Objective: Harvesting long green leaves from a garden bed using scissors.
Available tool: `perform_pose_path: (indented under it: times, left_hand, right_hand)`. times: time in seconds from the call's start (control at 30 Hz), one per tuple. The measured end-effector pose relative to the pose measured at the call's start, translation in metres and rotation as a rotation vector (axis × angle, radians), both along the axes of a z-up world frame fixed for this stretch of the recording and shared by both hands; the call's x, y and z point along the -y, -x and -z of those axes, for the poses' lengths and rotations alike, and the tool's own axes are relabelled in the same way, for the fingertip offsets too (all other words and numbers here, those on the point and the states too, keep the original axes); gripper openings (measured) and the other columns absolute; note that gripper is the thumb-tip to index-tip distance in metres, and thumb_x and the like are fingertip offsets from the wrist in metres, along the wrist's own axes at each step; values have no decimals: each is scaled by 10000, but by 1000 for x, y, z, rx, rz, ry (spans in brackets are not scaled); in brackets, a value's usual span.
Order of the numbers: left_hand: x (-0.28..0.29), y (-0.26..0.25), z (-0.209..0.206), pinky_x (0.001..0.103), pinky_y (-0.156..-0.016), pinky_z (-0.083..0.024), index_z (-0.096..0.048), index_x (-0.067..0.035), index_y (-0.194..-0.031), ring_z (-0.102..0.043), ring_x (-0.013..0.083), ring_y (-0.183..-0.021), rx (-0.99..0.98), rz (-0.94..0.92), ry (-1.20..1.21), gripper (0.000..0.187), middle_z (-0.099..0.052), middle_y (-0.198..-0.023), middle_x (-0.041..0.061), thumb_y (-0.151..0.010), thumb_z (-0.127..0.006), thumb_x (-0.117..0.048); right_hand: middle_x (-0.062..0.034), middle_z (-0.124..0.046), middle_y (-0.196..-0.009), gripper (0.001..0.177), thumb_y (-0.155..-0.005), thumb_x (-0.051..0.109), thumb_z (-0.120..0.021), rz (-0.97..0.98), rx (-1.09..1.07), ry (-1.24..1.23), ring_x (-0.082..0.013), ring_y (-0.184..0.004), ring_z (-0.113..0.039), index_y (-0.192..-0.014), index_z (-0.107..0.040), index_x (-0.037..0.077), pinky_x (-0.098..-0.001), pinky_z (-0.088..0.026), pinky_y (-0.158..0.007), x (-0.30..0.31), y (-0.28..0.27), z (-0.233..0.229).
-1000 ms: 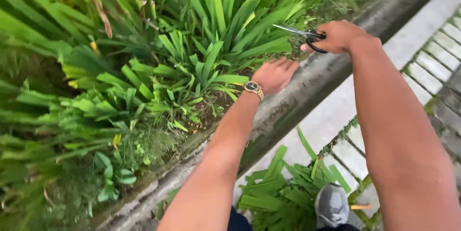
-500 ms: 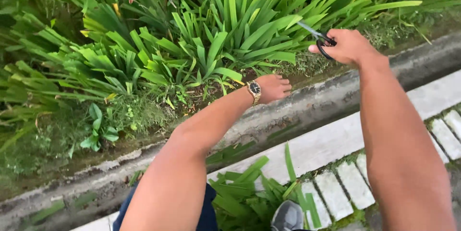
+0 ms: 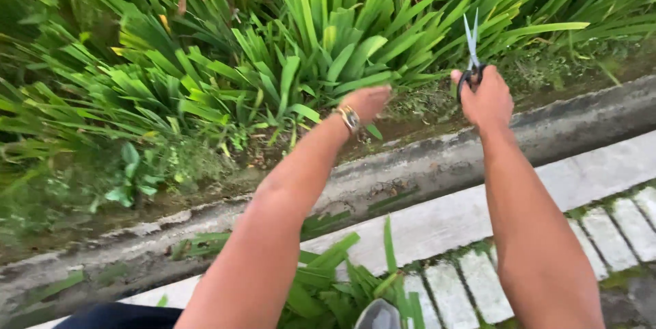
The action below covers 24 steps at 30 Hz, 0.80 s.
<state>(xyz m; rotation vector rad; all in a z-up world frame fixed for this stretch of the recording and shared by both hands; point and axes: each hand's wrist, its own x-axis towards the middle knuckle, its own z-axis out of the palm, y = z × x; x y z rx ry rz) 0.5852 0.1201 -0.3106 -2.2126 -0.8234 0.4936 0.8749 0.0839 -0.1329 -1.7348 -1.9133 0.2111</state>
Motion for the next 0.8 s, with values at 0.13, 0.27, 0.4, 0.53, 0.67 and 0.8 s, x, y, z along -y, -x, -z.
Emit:
perform_pose_path:
  times: [0.13,0.27,0.4,0.53,0.67,0.8]
  left_hand:
    - [34,22,-153,512,-1178,134,-286,-329,-1565,-135,162,-1524,-444,-107,-27,968,-283,-1629,-58,-734,-767,-209]
    - [18,52,-161,571,-1172,198,-199,-340,-1582,-120,141,-1540,-482,-200,-111,927,-240,-1637,-142,-824,-717,-209]
    - [-13,79,-159,538,-1292,67,-431,-285,-1555,-243,150,-1529,-406,-126,-93,583,-357,-1614,-129,-990,-567,-334]
    - [-39,98,-150,417,-1177,-200,-470,-292,-1537,-307,172,-1475,-324,-65,-87,626,-357,-1637,-49,-926,-605,-305]
    - [-59,104,-162,396,-1148,-281,-575,-312,-1373,-450,193,-1374,-241,-44,-150,428,-508,-1487,-15,-952,-542,-378]
    - [-64,105,-193,357,-937,-436,-751,-223,-1159,-694,189,-983,-295,-121,-162,292,-779,-1035,-9,-1035,-530,-368]
  right_hand:
    - [-176,-666,-1003,634,-965,665,-687,-31,-24,11,-428,-968,-649,-1002,-585,40,-561,-492,-819,-2,-16,2]
    - [-186,-662,-1020,649,-927,663,-702,-87,92,107,-424,-975,-648,-1025,-598,29,-559,-500,-800,8,-21,-2]
    - [-169,-660,-1036,655,-843,655,-738,-182,150,90,-408,-976,-652,-1058,-625,46,-545,-516,-794,-2,-15,-18]
    - [-156,-667,-1011,665,-823,687,-726,-262,247,108,-379,-989,-668,-1033,-646,61,-519,-539,-808,7,19,-42]
    - [-126,-685,-1086,770,-763,808,-702,-365,421,139,-343,-1043,-679,-1038,-687,89,-498,-559,-856,-1,55,-44]
    - [-124,-665,-1184,836,-658,824,-736,-394,508,110,-371,-1109,-635,-1159,-698,155,-553,-535,-859,-8,86,-46]
